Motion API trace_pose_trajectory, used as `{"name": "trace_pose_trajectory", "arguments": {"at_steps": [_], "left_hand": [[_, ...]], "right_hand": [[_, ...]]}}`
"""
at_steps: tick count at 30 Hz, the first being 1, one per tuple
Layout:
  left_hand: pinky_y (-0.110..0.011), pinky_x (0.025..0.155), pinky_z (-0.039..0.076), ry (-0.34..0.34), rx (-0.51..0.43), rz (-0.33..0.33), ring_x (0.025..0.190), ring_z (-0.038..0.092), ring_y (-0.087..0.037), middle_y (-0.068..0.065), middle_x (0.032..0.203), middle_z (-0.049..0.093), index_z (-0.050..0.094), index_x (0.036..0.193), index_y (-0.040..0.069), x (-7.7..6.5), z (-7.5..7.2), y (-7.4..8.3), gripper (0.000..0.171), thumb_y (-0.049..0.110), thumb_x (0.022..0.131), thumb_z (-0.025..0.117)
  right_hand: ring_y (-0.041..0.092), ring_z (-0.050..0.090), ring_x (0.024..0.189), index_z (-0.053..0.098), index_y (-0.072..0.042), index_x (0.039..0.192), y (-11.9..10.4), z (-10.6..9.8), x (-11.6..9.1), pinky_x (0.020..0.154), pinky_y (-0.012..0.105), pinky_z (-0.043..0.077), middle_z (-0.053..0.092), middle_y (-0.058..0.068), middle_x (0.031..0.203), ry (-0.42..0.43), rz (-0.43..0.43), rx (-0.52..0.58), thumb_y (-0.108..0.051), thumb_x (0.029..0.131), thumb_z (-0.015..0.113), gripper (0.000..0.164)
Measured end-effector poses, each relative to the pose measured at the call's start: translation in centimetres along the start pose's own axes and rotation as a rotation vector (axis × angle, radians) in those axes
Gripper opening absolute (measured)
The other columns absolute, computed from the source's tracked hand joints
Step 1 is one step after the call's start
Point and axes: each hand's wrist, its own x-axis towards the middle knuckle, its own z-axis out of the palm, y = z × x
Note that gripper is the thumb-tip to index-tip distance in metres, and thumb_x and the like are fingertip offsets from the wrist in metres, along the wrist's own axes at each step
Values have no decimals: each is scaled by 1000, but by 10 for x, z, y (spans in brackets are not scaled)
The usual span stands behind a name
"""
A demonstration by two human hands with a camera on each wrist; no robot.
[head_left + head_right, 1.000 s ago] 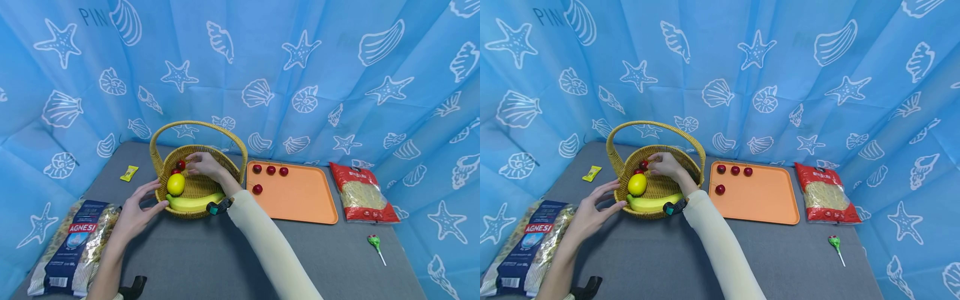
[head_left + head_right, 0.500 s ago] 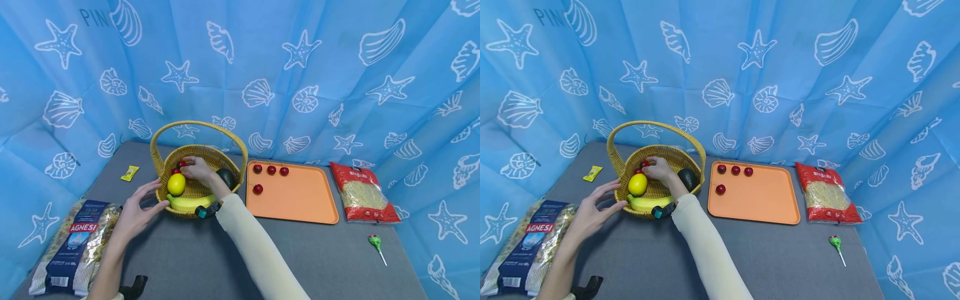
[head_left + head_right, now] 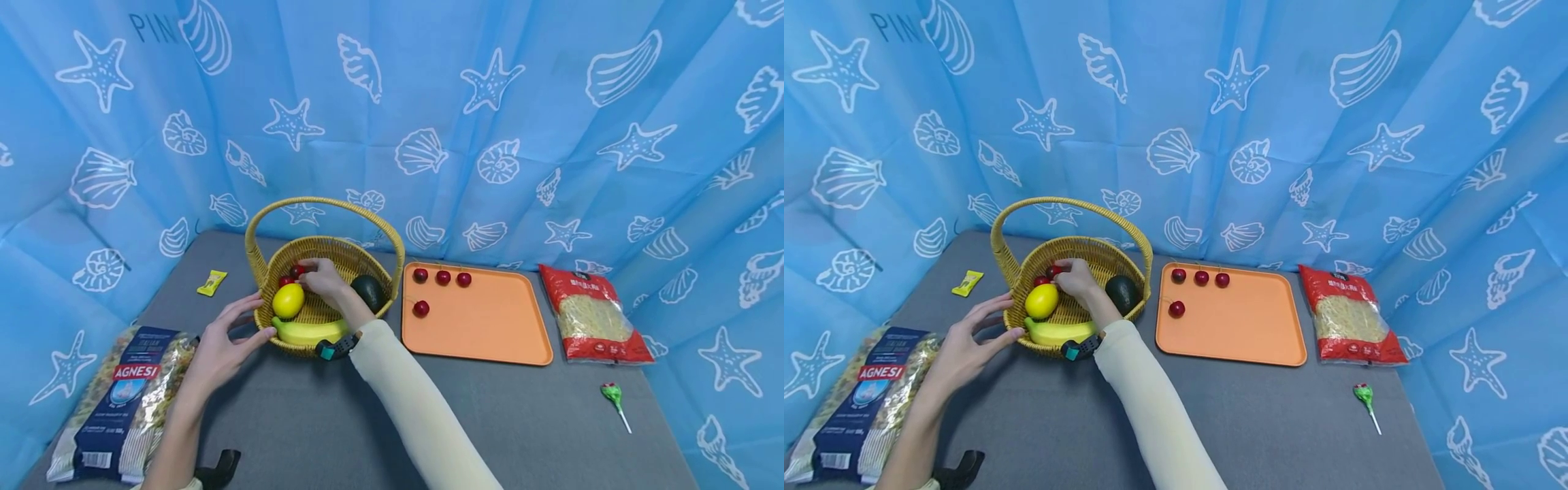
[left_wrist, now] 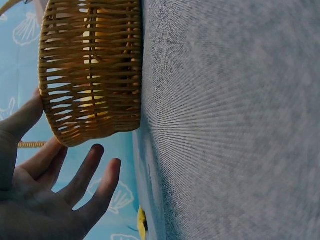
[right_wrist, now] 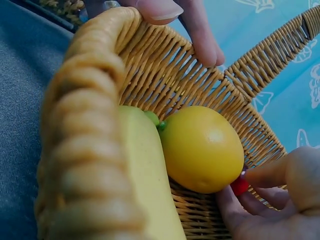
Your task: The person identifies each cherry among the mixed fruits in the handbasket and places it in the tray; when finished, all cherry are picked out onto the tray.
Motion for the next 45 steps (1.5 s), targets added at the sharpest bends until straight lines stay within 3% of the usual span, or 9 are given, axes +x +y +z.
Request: {"name": "trace_pose_trajectory", "arguments": {"at_steps": [3, 7, 15, 19, 23, 27, 32, 39, 45], "left_hand": [[-62, 105, 61, 1, 1, 0, 144, 54, -50, -20, 170, 45, 57, 155, 8, 0, 0, 1, 60, 28, 103, 78], [-63, 104, 61, 4, 3, 1, 144, 54, -50, -19, 170, 45, 57, 156, 8, 0, 1, 1, 60, 28, 103, 78], [-62, 104, 61, 11, 15, 14, 141, 55, -52, -22, 168, 46, 56, 157, 8, 0, 1, -2, 61, 26, 102, 79], [-60, 101, 63, 14, 9, 12, 140, 56, -53, -23, 168, 46, 56, 157, 8, -1, -1, -2, 61, 25, 102, 78], [-62, 103, 61, 10, 11, 14, 143, 54, -52, -23, 168, 46, 56, 156, 7, -1, -1, -3, 61, 25, 102, 79], [-62, 103, 62, 0, 1, 3, 142, 53, -53, -23, 169, 44, 55, 157, 8, 0, 0, -2, 62, 26, 103, 78], [-60, 103, 62, -1, -8, 3, 142, 54, -53, -22, 170, 44, 55, 157, 7, 0, 0, -1, 61, 25, 103, 78], [-60, 103, 62, -2, -9, 16, 142, 54, -53, -23, 169, 44, 56, 156, 6, -1, 1, -1, 60, 24, 103, 78], [-60, 102, 62, 1, -6, 12, 141, 54, -53, -22, 170, 44, 56, 156, 7, -1, 2, 0, 60, 24, 103, 78]], "right_hand": [[17, 66, 104, 58, 2, 150, 1, -2, -1, 103, 34, 63, 61, 22, 147, 8, -2, -1, 5, 108, 53, 42], [21, 68, 113, 61, 0, 148, 0, -4, -4, 104, 36, 64, 63, 21, 145, 10, -20, -31, 1, 109, 57, 39], [32, 77, 109, 69, 0, 136, -10, -6, -16, 95, 36, 69, 68, 19, 132, 102, -141, -129, -6, 102, 74, 35], [25, 73, 108, 70, -4, 132, -20, -8, -28, 92, 32, 67, 69, 15, 129, 138, -206, -207, -11, 101, 77, 32], [21, 76, 106, 68, -7, 137, -26, -16, -48, 90, 31, 66, 68, 12, 135, 95, -256, -272, -17, 104, 75, 35], [21, 79, 102, 67, -10, 141, -27, -32, -74, 87, 28, 66, 68, 12, 139, 25, -348, -318, -18, 104, 72, 39], [20, 76, 96, 70, -8, 137, -24, -54, -110, 83, 21, 64, 67, 13, 138, 2, -457, -345, -14, 100, 75, 39], [30, 68, 105, 73, -4, 127, -11, -96, -158, 94, 23, 63, 66, 13, 126, -50, -602, -294, -5, 100, 76, 28], [16, 74, 112, 70, -3, 133, 12, -141, -175, 99, 26, 65, 65, 18, 133, -29, -598, -264, -2, 100, 76, 34]]}}
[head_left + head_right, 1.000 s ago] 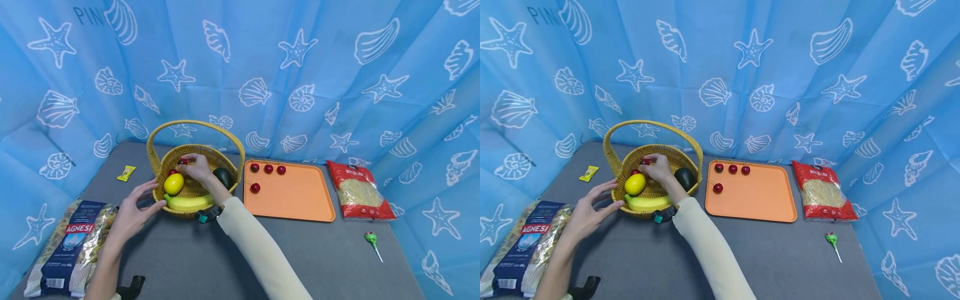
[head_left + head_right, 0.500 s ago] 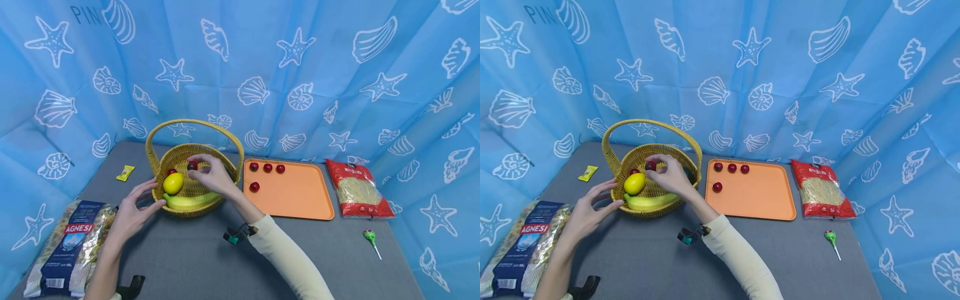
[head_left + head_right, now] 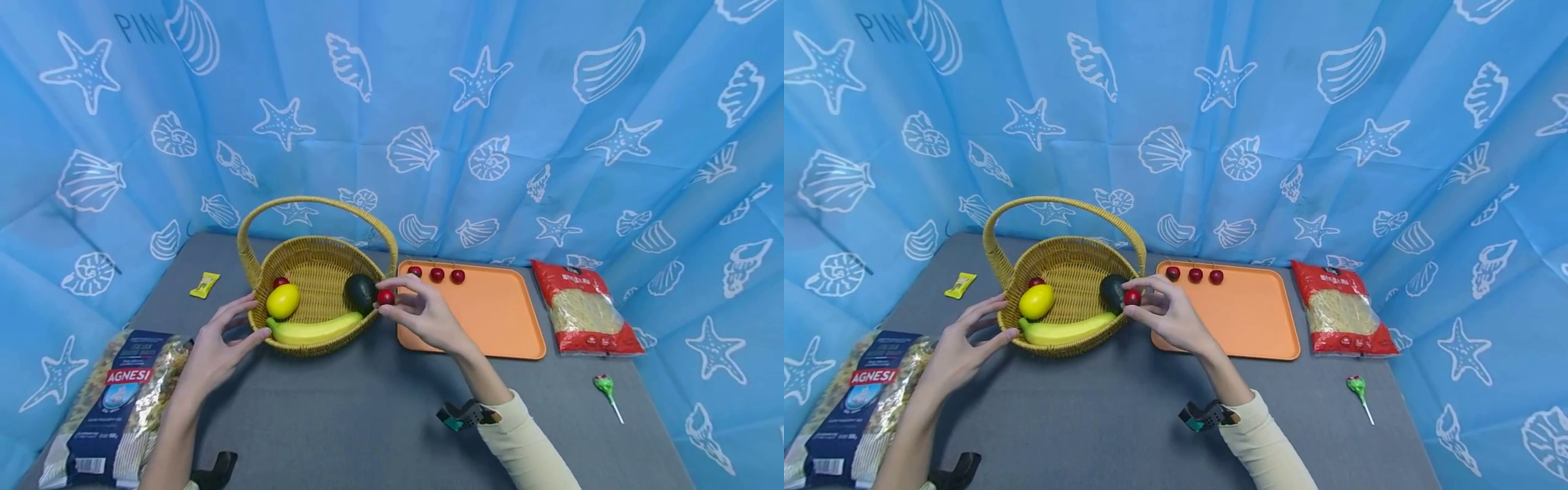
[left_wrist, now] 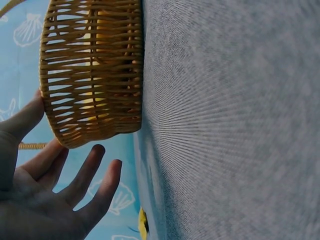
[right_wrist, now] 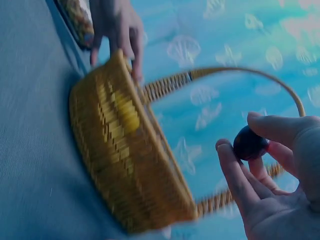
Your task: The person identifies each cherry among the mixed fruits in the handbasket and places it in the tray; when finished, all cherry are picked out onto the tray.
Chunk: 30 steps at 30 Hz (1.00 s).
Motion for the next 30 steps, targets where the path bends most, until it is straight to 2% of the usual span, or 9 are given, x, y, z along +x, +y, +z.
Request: {"name": "trace_pose_trajectory", "arguments": {"at_steps": [3, 8, 14, 21, 27, 30], "left_hand": [[-61, 103, 61, 4, -2, -1, 141, 55, -52, -22, 170, 44, 57, 155, 7, -1, 0, 1, 59, 25, 103, 77], [-63, 105, 59, 19, 7, 10, 143, 54, -49, -21, 169, 46, 59, 153, 5, 0, 1, 1, 56, 25, 103, 77], [-63, 105, 59, 23, 1, 20, 145, 53, -48, -21, 169, 46, 59, 152, 4, 0, 1, 2, 55, 23, 103, 77], [-62, 105, 59, 24, 2, 19, 145, 54, -47, -20, 169, 47, 59, 152, 4, 0, 0, 2, 56, 24, 103, 77], [-64, 109, 56, 30, 20, 30, 146, 53, -42, -20, 168, 48, 60, 151, 4, 0, 1, 1, 55, 23, 103, 78], [-64, 110, 55, 29, 22, 33, 146, 53, -41, -20, 168, 48, 60, 151, 4, 1, 1, 2, 55, 23, 103, 78]], "right_hand": [[21, 77, 117, 69, -1, 134, 11, -15, -13, 102, 26, 65, 64, 21, 137, 61, 37, -4, 1, 98, 77, 37], [42, 73, 126, 67, 1, 131, 32, -34, -27, 100, 26, 65, 66, 26, 137, 170, 135, -23, 0, 96, 79, 37], [47, 67, 130, 64, 7, 138, 66, -52, -33, 102, 18, 62, 69, 26, 137, 264, 257, -87, -2, 99, 77, 42], [41, 72, 126, 67, 2, 139, 91, -67, -35, 102, 26, 65, 72, 26, 136, 266, 348, -259, -7, 102, 75, 39], [31, 69, 117, 68, -3, 141, 100, -76, -38, 92, 10, 57, 73, 23, 134, 240, 399, -349, -14, 105, 73, 39], [31, 68, 118, 67, -3, 143, 100, -79, -39, 92, 8, 54, 72, 22, 136, 207, 399, -355, -14, 106, 72, 39]]}}
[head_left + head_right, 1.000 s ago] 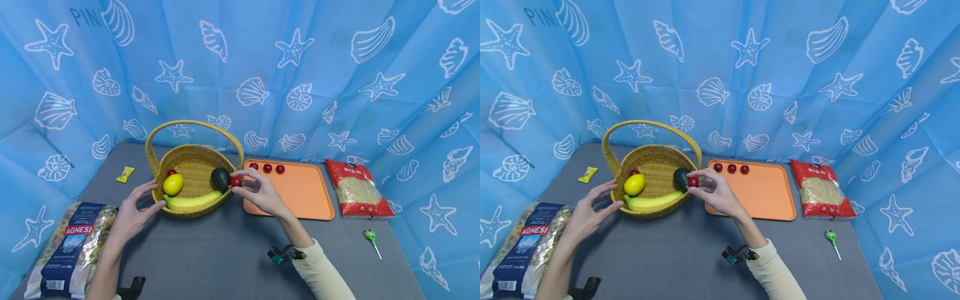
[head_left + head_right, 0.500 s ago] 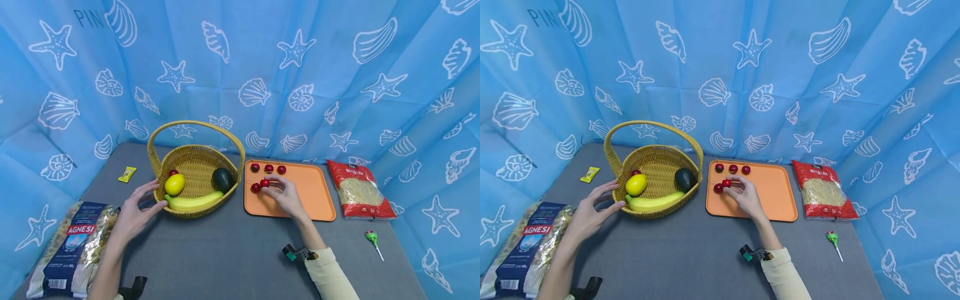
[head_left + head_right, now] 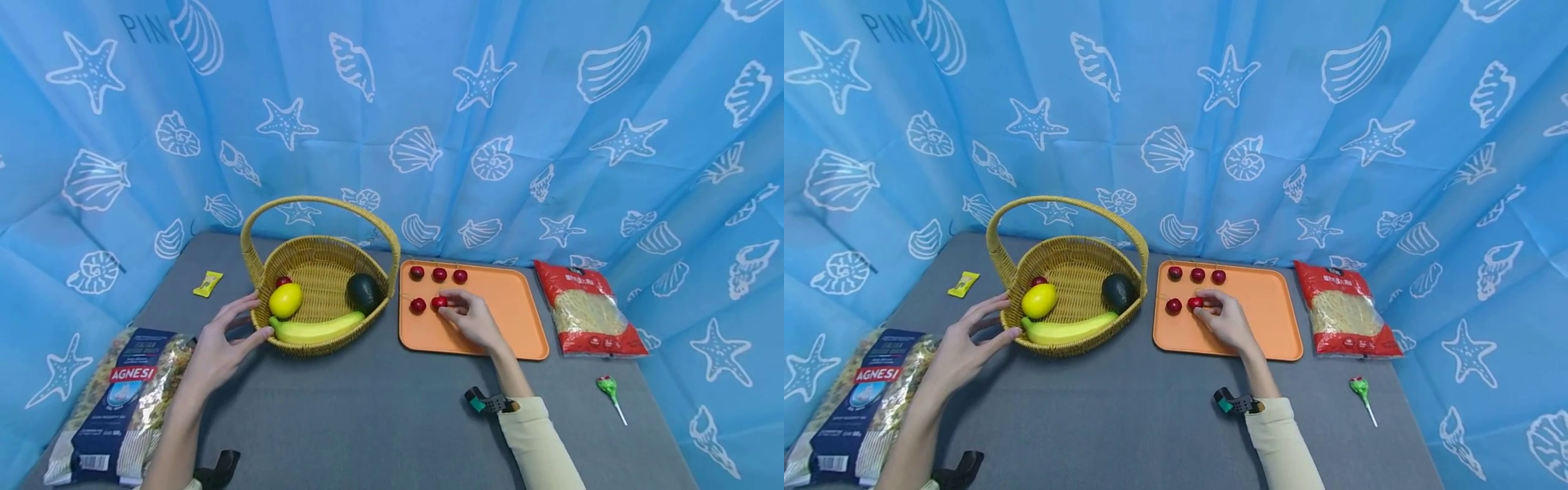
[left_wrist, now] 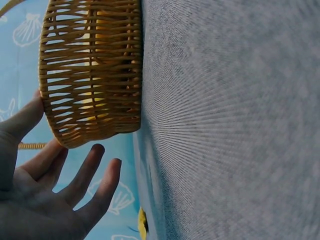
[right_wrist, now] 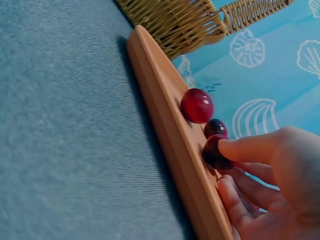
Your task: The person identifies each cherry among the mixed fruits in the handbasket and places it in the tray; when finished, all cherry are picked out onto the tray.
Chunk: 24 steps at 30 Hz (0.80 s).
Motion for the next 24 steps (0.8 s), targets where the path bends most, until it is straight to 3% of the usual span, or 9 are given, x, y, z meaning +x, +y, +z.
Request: {"name": "trace_pose_trajectory", "arguments": {"at_steps": [8, 16, 24], "left_hand": [[-66, 113, 52, 4, 0, 2, 148, 51, -42, -20, 168, 49, 60, 151, 3, 0, 0, 0, 56, 23, 102, 78], [-68, 113, 52, 10, -6, 9, 146, 52, -44, -21, 167, 49, 60, 150, 2, -1, 1, -1, 56, 22, 102, 79], [-67, 111, 54, 4, -3, -7, 145, 54, -46, -21, 168, 48, 59, 152, 4, -1, 0, -2, 56, 24, 103, 78]], "right_hand": [[38, 66, 126, 63, 0, 146, -3, -2, -1, 106, 31, 62, 68, 25, 144, -8, -2, 25, -15, 105, 72, 45], [34, 69, 117, 67, 2, 137, -13, 0, -8, 95, 7, 55, 71, 24, 136, 113, -57, 114, -10, 103, 74, 36], [8, 70, 106, 70, 5, 126, -58, 14, -19, 93, 13, 62, 71, 30, 128, 125, -216, 296, -3, 100, 75, 28]]}}
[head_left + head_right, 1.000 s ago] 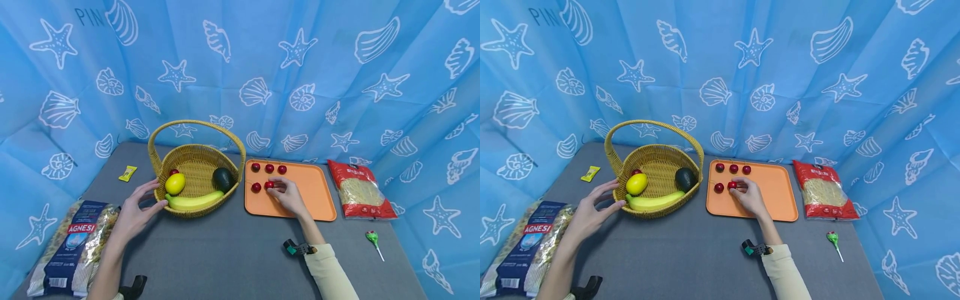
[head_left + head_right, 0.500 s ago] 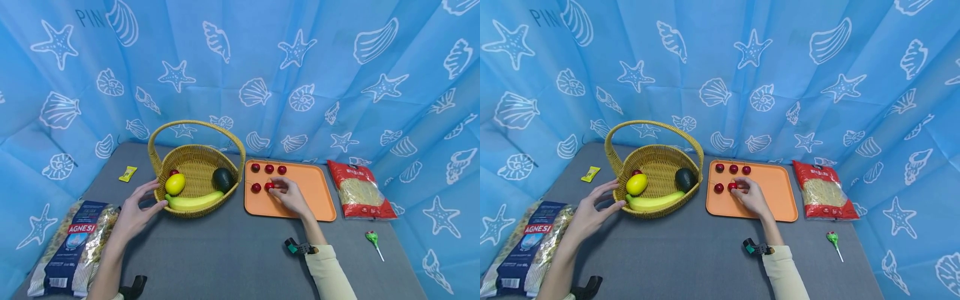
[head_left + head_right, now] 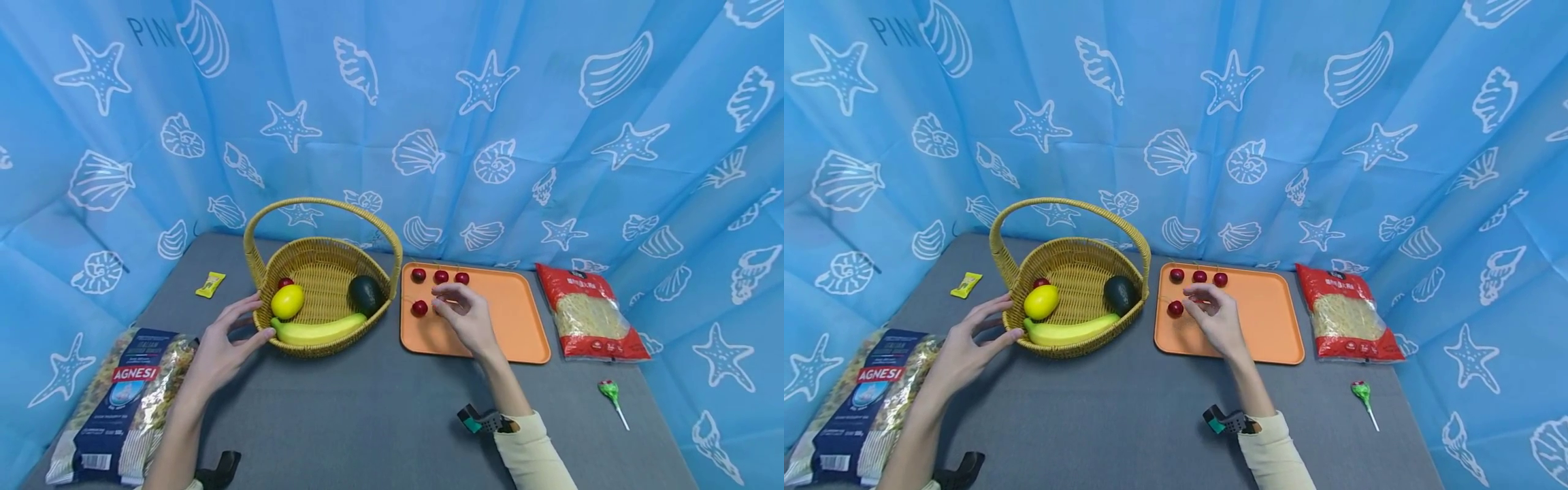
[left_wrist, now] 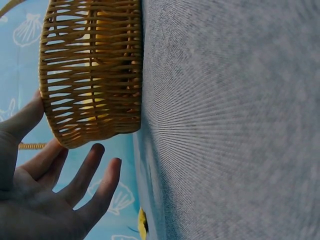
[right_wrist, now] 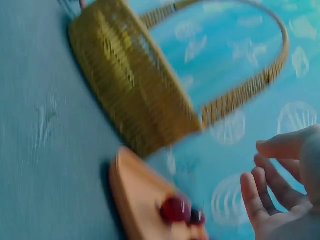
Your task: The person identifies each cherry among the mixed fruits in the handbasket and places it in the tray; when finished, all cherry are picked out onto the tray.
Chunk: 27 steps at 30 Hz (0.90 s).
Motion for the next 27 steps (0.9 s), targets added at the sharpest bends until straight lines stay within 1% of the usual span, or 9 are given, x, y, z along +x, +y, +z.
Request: {"name": "trace_pose_trajectory", "arguments": {"at_steps": [1, 5, 7, 8, 11, 16, 21, 24, 27], "left_hand": [[-67, 111, 54, -1, -1, -1, 145, 55, -46, -20, 168, 47, 59, 152, 4, 0, 0, 0, 56, 24, 103, 78], [-67, 110, 55, -3, -4, 0, 144, 55, -46, -20, 169, 47, 59, 152, 4, 0, 0, -1, 56, 23, 103, 78], [-66, 109, 56, -4, -5, 0, 144, 55, -46, -20, 169, 47, 59, 152, 4, 0, 0, -1, 56, 23, 103, 78], [-66, 109, 56, -3, -6, -1, 144, 55, -46, -20, 169, 47, 59, 152, 4, 0, 0, -1, 56, 23, 103, 78], [-67, 109, 56, -3, -5, -2, 144, 55, -47, -21, 169, 46, 59, 153, 4, 0, 0, -1, 56, 24, 103, 78], [-67, 111, 54, -2, 6, 1, 145, 54, -46, -20, 169, 47, 59, 152, 4, 0, -1, -1, 56, 24, 103, 78], [-68, 111, 54, 1, 1, 2, 145, 54, -47, -21, 169, 47, 59, 152, 4, 0, -1, -1, 57, 24, 103, 78], [-68, 112, 54, -1, -2, 0, 144, 54, -47, -22, 168, 47, 58, 153, 3, 0, 0, -2, 57, 24, 103, 78], [-69, 113, 53, -3, -5, -3, 144, 54, -48, -22, 169, 46, 58, 153, 3, 1, 0, -2, 58, 24, 103, 78]], "right_hand": [[12, 72, 105, 71, 4, 126, -6, 4, -1, 93, 15, 64, 72, 28, 125, -21, -31, 22, -1, 100, 75, 27], [10, 73, 106, 70, 3, 126, -30, 23, 0, 93, 20, 65, 72, 25, 121, -158, -149, 63, 3, 99, 74, 27], [11, 73, 107, 70, 4, 127, -41, 35, 2, 94, 22, 65, 71, 29, 121, -238, -195, 94, 5, 100, 72, 27], [6, 71, 107, 70, 4, 127, -45, 42, 3, 95, 22, 65, 70, 32, 121, -265, -213, 102, 5, 100, 71, 27], [7, 71, 104, 70, 5, 125, -57, 65, 10, 94, 22, 65, 69, 34, 121, -338, -234, 136, 4, 101, 70, 24], [14, 72, 104, 70, 5, 126, -68, 100, 31, 94, 26, 65, 73, 25, 124, -446, -206, 107, 0, 103, 70, 24], [31, 74, 116, 70, 3, 130, -70, 129, 62, 105, 39, 65, 73, 22, 130, -542, -144, 7, -5, 104, 69, 27], [33, 71, 123, 70, 2, 132, -70, 144, 80, 110, 40, 62, 73, 20, 133, -582, -90, -63, -9, 105, 70, 29], [31, 70, 124, 69, 2, 136, -70, 158, 96, 108, 37, 63, 72, 18, 134, -608, -2, -89, -11, 106, 69, 33]]}}
